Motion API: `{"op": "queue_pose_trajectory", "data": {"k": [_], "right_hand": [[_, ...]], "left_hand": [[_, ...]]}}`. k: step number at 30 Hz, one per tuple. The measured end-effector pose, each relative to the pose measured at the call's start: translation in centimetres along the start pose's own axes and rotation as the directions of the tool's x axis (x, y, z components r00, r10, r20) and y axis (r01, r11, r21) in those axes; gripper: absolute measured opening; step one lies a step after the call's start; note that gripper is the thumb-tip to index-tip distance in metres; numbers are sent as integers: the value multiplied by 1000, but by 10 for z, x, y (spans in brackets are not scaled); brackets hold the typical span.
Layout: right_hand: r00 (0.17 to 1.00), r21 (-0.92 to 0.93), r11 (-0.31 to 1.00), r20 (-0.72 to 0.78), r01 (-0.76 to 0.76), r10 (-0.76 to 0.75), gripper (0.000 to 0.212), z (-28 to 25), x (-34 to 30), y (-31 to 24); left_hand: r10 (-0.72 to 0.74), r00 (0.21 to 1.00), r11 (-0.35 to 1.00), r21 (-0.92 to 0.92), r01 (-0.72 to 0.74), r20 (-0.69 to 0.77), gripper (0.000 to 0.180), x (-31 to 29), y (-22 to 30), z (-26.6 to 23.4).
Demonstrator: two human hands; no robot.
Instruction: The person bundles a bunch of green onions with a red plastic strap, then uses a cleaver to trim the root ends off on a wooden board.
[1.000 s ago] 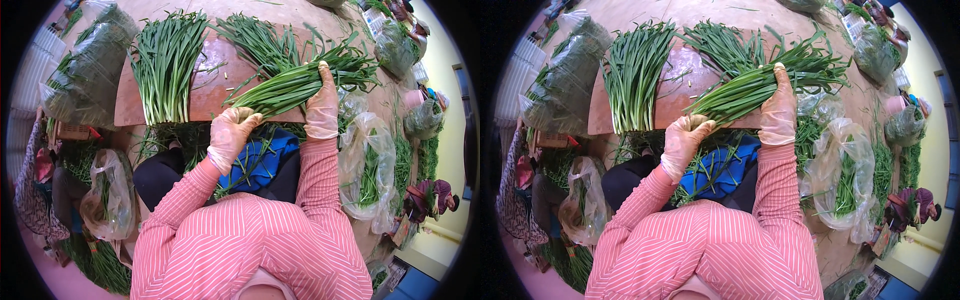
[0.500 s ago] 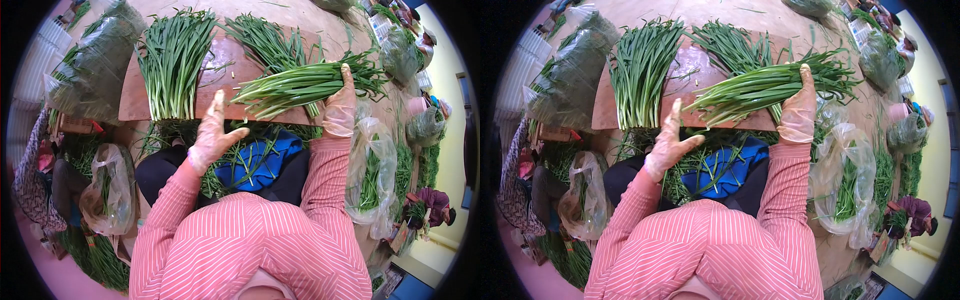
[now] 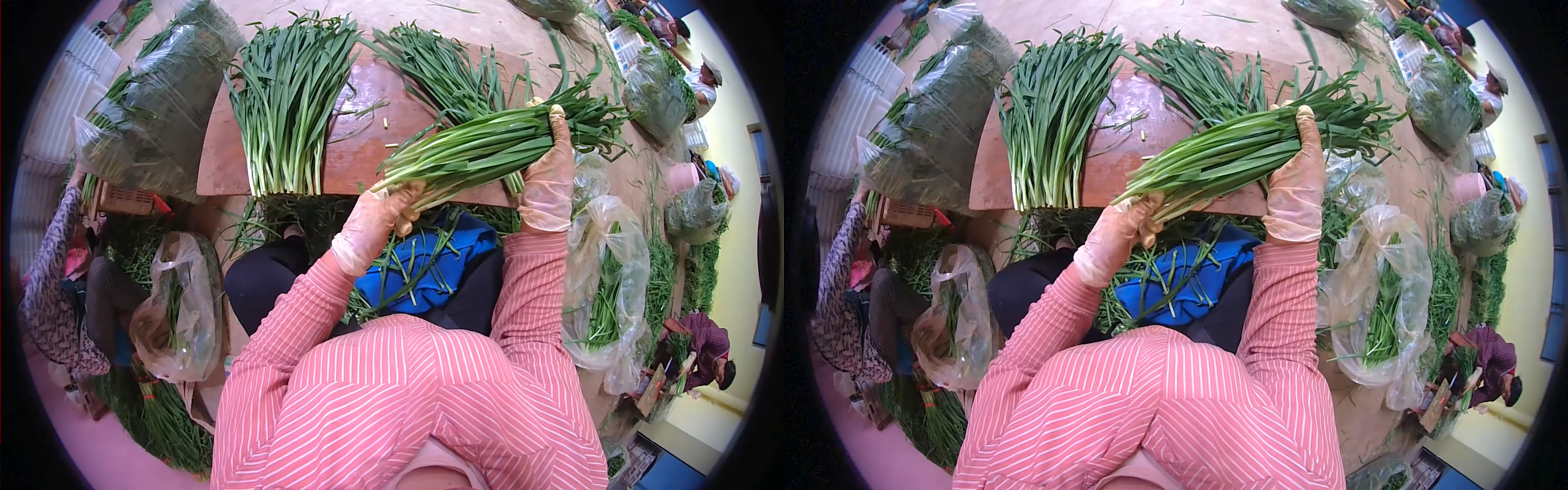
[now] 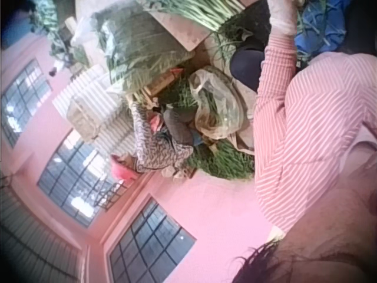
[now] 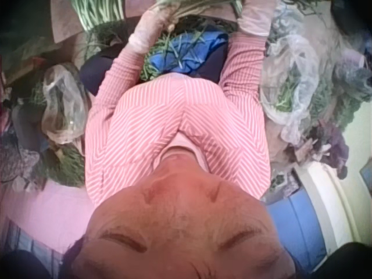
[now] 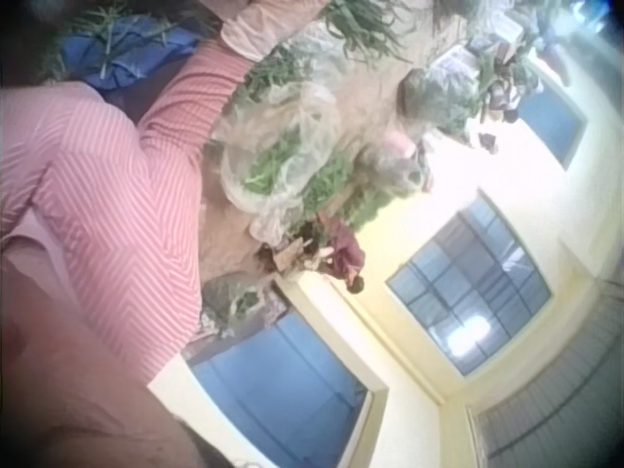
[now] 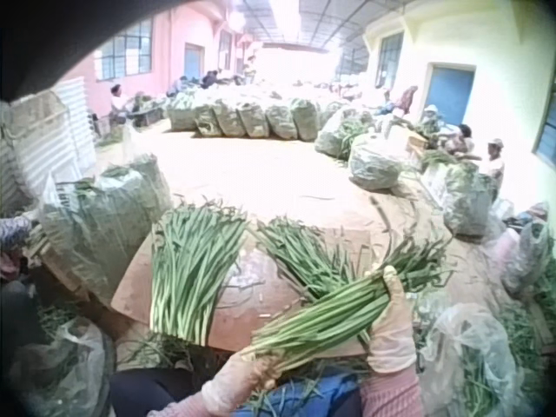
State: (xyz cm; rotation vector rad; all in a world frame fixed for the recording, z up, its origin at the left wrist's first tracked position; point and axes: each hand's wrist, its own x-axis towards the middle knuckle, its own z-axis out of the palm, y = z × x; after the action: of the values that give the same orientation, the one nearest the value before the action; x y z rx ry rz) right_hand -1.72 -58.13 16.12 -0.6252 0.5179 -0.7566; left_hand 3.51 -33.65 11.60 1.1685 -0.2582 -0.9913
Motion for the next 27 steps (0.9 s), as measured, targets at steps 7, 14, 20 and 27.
{"op": "queue_pose_trajectory", "data": {"k": [7,14,20,27], "right_hand": [[1000,2,1000,-6,2,-2,26,0,0,3],[999,-74,997,-38,5,-8,26,-2,-1,4],[999,-74,997,-36,13,-15,28,2,0,7],[999,-27,1000,-54,5,-7,25,0,-2,6]], "left_hand": [[62,986,956,-293,-15,154,35,-7,-18,-14],[32,979,999,-32,-39,-203,34,-16,-15,-24],[236,888,972,76,-224,-394,23,-17,-2,1],[278,878,961,103,-258,-390,16,-2,-7,-2]]}}
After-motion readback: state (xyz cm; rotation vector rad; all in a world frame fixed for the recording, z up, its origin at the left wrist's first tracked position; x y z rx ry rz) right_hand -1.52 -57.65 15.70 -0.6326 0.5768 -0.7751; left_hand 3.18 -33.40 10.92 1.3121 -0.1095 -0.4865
